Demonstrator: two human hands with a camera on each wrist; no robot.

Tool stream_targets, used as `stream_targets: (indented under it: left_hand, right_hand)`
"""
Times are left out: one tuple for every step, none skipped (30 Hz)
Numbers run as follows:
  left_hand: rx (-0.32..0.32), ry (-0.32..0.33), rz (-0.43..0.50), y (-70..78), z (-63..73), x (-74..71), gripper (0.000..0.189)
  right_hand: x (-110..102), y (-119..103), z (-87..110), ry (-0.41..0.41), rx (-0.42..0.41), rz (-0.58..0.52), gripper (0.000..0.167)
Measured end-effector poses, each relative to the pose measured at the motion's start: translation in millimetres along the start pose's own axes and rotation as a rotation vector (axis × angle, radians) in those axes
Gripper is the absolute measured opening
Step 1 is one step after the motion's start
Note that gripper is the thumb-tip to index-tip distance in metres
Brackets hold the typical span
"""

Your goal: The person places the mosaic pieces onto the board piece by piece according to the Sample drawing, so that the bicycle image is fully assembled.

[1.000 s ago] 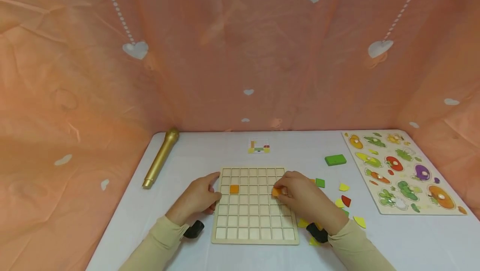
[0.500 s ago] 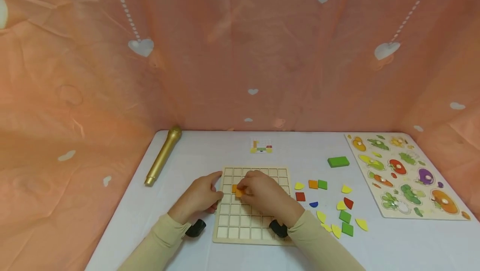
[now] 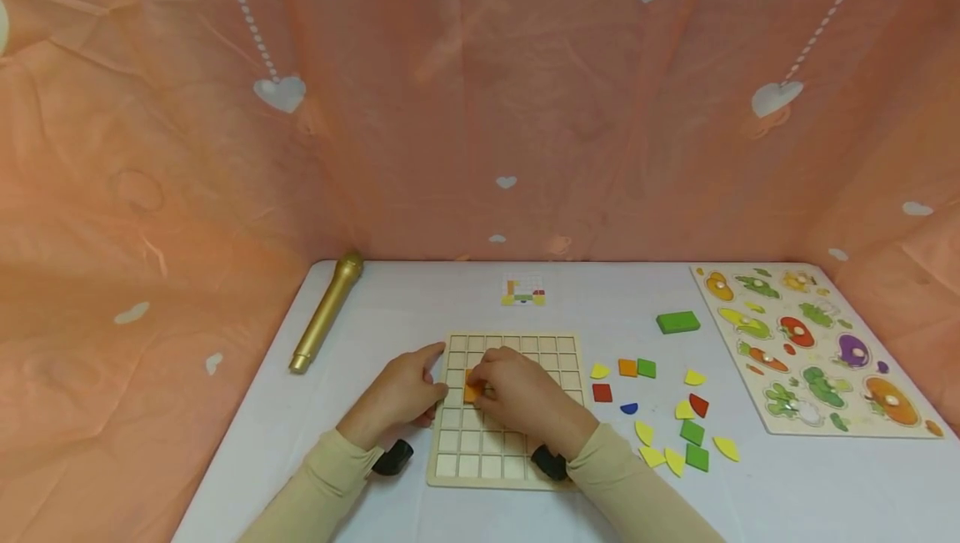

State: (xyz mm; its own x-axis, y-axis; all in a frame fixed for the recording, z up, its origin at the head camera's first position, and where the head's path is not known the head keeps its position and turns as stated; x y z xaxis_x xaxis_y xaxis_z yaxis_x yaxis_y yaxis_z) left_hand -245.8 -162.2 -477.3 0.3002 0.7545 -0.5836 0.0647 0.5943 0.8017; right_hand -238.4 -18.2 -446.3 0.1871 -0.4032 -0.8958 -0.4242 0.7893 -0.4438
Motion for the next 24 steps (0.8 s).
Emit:
stream_targets:
  left_hand:
    - [0.000, 0.002, -0.001, -0.2, 0.0, 0.1, 0.074]
    - [0.000, 0.002, -0.005, -0.1, 0.0, 0.1, 0.074]
    - [0.000, 0.003, -0.008, -0.2, 0.0, 0.1, 0.074]
    - [-0.001, 0.003, -0.011, -0.2, 0.0, 0.1, 0.074]
    - [-0.002, 0.002, -0.015, -0.4, 0.0, 0.1, 0.074]
    - [-0.004, 0.002, -0.018, -0.6, 0.0, 0.1, 0.074]
    - [-0.005, 0.002, -0.019, -0.6, 0.1, 0.1, 0.074]
    - [-0.005, 0.000, -0.020, -0.5, 0.1, 0.2, 0.074]
    - [-0.006, 0.000, -0.018, -0.5, 0.1, 0.3, 0.074]
    - [-0.007, 0.001, -0.017, -0.7, 0.0, 0.1, 0.074]
    - [-0.008, 0.001, -0.016, -0.8, 0.0, 0.1, 0.074]
    - [-0.009, 0.002, -0.016, -0.8, 0.0, 0.0, 0.074]
    - [-0.010, 0.001, -0.013, -0.6, 0.1, 0.1, 0.074]
    - [-0.011, 0.000, -0.010, -0.5, 0.3, 0.3, 0.074]
    - [-0.013, 0.000, -0.008, -0.5, 0.5, 0.5, 0.074]
    - [-0.015, -0.001, -0.007, -0.5, 0.7, 0.8, 0.074]
    - [-0.016, -0.003, -0.005, -0.3, 1.1, 1.0, 0.074]
    - [-0.018, -0.004, -0.002, -0.2, 1.4, 1.2, 0.073]
    - [-0.019, -0.005, 0.002, -0.1, 1.6, 1.3, 0.074]
    - [-0.019, -0.004, 0.001, -0.1, 1.7, 1.3, 0.073]
    - [-0.018, -0.004, -0.001, 0.1, 1.7, 1.1, 0.073]
    - [-0.016, -0.004, -0.002, 0.3, 1.6, 0.9, 0.073]
    - [-0.014, -0.004, -0.003, 0.7, 1.5, 0.7, 0.073]
    - [-0.013, -0.005, -0.006, 0.9, 1.3, 0.6, 0.073]
  right_hand:
    - [-0.1, -0.2, 0.2, 0.002, 0.000, 0.003, 0.016]
    - [-0.2, -0.5, 0.4, 0.002, 0.000, 0.006, 0.016]
    - [-0.2, -0.8, 0.7, 0.002, -0.001, 0.007, 0.017]
    - [-0.1, -1.2, 0.7, 0.002, -0.003, 0.007, 0.017]
    - [0.2, -1.4, 0.8, 0.000, -0.004, 0.007, 0.016]
    - [0.6, -1.8, 0.9, -0.002, -0.006, 0.006, 0.016]
    - [1.1, -1.9, 0.8, -0.005, -0.007, 0.007, 0.015]
    - [1.5, -2.0, 0.8, -0.007, -0.008, 0.006, 0.015]
    - [1.9, -1.8, 0.7, -0.008, -0.008, 0.005, 0.014]
    - [2.5, -1.7, 0.4, -0.009, -0.008, 0.003, 0.014]
    - [2.9, -1.5, 0.1, -0.009, -0.007, 0.003, 0.013]
    - [3.2, -1.4, 0.0, -0.009, -0.007, 0.002, 0.013]
    - [3.4, -1.2, -0.1, -0.008, -0.006, 0.003, 0.012]
    - [3.6, -1.0, -0.1, -0.008, -0.005, 0.003, 0.012]
    - [3.9, -0.9, 0.0, -0.009, -0.004, 0.003, 0.012]
    - [4.1, -0.8, 0.0, -0.010, -0.003, 0.004, 0.012]
    - [4.3, -0.8, 0.0, -0.011, -0.002, 0.006, 0.012]
    - [4.4, -0.9, 0.2, -0.012, -0.002, 0.008, 0.012]
    - [4.5, -0.9, 0.3, -0.013, -0.001, 0.010, 0.011]
    - [4.7, -0.8, 0.3, -0.013, 0.000, 0.012, 0.012]
    - [4.7, -0.8, 0.3, -0.011, 0.001, 0.015, 0.012]
    - [4.6, -0.6, 0.3, -0.010, 0.004, 0.017, 0.012]
    - [4.4, -0.5, 0.4, -0.007, 0.006, 0.017, 0.012]
    - [4.2, -0.3, 0.5, -0.005, 0.008, 0.018, 0.012]
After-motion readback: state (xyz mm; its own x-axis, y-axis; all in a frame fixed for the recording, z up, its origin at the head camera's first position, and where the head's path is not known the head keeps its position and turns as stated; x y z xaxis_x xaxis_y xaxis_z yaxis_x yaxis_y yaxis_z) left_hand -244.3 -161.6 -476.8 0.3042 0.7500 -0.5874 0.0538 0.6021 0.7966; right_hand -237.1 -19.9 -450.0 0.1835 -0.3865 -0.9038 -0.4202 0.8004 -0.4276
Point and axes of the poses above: each hand's wrist, its own z-axis away from the middle knuckle, its own x-axis out of the palm, y = z × x, the point moved 9 cm from there along -z, towards the middle knuckle, and after that the axes turned 12 degrees about x, right-handed, at the moved point
